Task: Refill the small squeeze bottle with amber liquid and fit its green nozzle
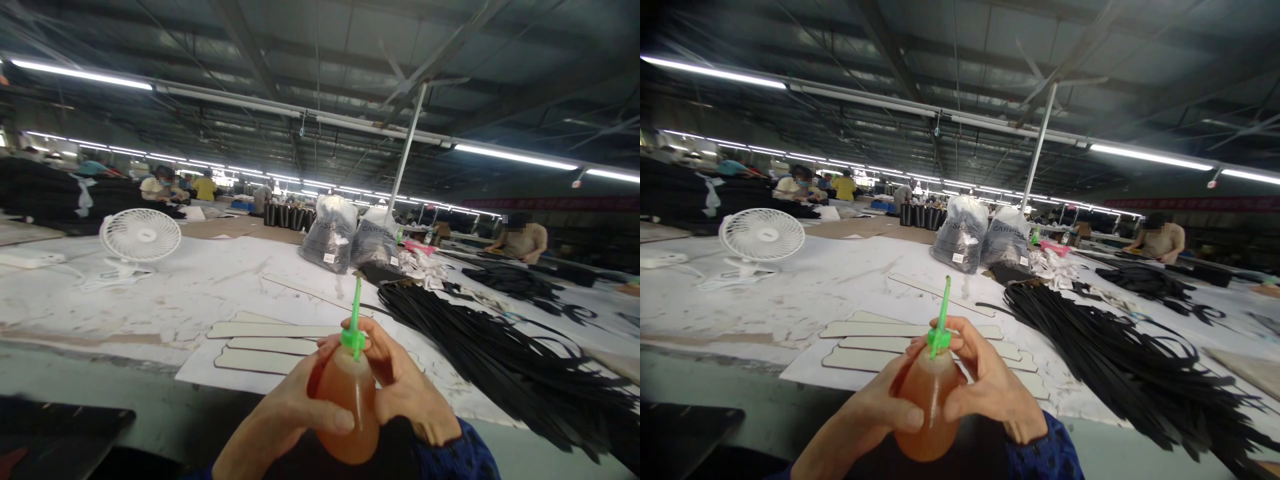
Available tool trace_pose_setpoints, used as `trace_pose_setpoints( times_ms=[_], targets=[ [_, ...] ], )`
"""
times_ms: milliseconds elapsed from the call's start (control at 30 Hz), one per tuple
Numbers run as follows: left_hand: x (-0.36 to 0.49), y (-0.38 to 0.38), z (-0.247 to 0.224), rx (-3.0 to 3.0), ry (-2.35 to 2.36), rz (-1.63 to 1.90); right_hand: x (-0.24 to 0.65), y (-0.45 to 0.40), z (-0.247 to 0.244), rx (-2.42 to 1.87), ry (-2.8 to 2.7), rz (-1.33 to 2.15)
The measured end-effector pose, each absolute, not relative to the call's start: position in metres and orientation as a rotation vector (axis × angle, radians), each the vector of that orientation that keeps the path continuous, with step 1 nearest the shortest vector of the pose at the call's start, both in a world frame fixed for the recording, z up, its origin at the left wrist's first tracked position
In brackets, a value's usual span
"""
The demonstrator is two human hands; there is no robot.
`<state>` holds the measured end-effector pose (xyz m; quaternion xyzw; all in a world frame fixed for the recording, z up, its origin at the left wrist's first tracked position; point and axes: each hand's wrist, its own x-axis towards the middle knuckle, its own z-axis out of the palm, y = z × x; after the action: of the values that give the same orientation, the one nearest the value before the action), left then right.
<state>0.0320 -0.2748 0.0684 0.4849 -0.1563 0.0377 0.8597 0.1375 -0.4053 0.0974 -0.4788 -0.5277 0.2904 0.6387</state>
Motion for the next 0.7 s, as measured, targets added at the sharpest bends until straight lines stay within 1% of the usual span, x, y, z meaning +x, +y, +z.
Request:
trace_pose_setpoints(
  times_ms=[100, 200, 367, 533, 700],
  targets=[
    [0.034, -0.293, 0.063, 0.769, -0.275, 0.227, 0.134, -0.397, 0.099, -1.018, -1.133, 0.566],
    [0.037, -0.312, 0.057, 0.580, -0.154, 0.358, 0.131, -0.389, 0.100, -1.046, -1.075, 0.439],
    [0.037, -0.321, 0.052, 0.572, -0.171, 0.386, 0.137, -0.390, 0.101, -1.157, -1.125, 0.494],
    [0.035, -0.316, 0.046, 0.533, -0.205, 0.223, 0.155, -0.396, 0.105, -1.270, -1.124, 0.286],
    [0.033, -0.320, 0.036, 0.434, -0.295, -0.010, 0.164, -0.398, 0.120, -1.241, -1.331, 0.392]
  ],
)
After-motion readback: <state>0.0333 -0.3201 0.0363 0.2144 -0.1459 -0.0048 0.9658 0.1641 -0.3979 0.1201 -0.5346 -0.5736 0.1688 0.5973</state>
